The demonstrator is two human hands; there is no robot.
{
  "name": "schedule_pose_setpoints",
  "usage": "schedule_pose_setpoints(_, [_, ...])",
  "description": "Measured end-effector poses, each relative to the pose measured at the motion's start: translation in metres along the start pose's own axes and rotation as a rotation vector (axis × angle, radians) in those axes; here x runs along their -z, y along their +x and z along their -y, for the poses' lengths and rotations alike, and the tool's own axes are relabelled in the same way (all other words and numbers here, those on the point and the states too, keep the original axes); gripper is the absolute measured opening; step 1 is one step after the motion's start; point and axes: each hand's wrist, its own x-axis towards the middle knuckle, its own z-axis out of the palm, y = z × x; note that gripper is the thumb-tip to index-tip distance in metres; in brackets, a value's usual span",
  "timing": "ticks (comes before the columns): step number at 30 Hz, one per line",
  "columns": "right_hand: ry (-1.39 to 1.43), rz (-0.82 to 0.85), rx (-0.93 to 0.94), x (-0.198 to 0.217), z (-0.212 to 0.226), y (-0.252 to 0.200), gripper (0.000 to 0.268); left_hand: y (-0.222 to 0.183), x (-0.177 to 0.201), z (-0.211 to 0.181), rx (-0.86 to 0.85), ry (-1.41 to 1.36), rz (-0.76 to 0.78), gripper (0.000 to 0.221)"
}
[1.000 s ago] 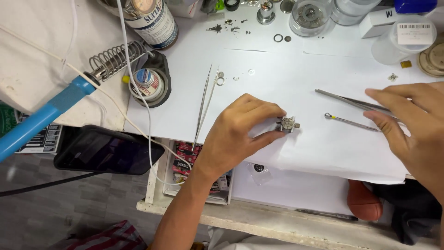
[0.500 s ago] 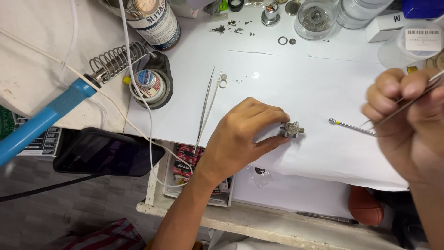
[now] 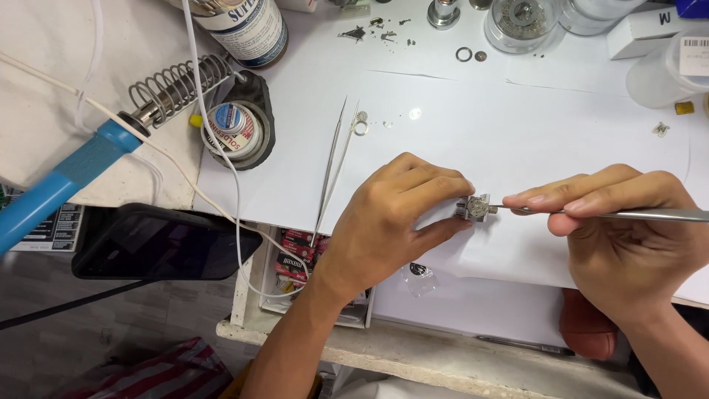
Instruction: Inspecting and manipulating tiny parts on a small assembly using tweezers and a probe on a repair bench.
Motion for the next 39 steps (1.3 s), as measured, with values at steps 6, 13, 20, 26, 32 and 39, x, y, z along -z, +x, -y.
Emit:
schedule_pose_setpoints(6, [-0.049,0.012,0.027,-0.0020,-0.0010,-0.0016,0.014,0.0004,-0.0005,0.0004,0.003,-0.001,0.005,0.027])
schedule_pose_setpoints(13, [-0.022,0.029,0.038,-0.0012,-0.0040,-0.0024,0.014,0.0000,-0.0005,0.0005,0.002,0.000,0.002,0.026])
schedule_pose_setpoints(20, [-0.027,0.025,0.029,-0.0010,-0.0033,-0.0024,0.014,0.0002,-0.0011,0.0007,0.003,-0.001,0.004,0.026])
schedule_pose_setpoints(26, [-0.019,0.027,0.041,-0.0015,-0.0036,-0.0037,0.014,0.0007,-0.0004,-0.0002,-0.006,0.006,0.001,0.025])
schedule_pose_setpoints(32, [-0.009,0.024,0.034,-0.0015,-0.0030,-0.0052,0.012,0.0014,-0.0001,-0.0008,-0.006,0.001,0.004,0.024])
schedule_pose_setpoints(39, [-0.029,0.011,0.035,-0.0008,-0.0029,-0.0058,0.011,0.0014,-0.0006,-0.0011,-0.003,0.000,0.001,0.025])
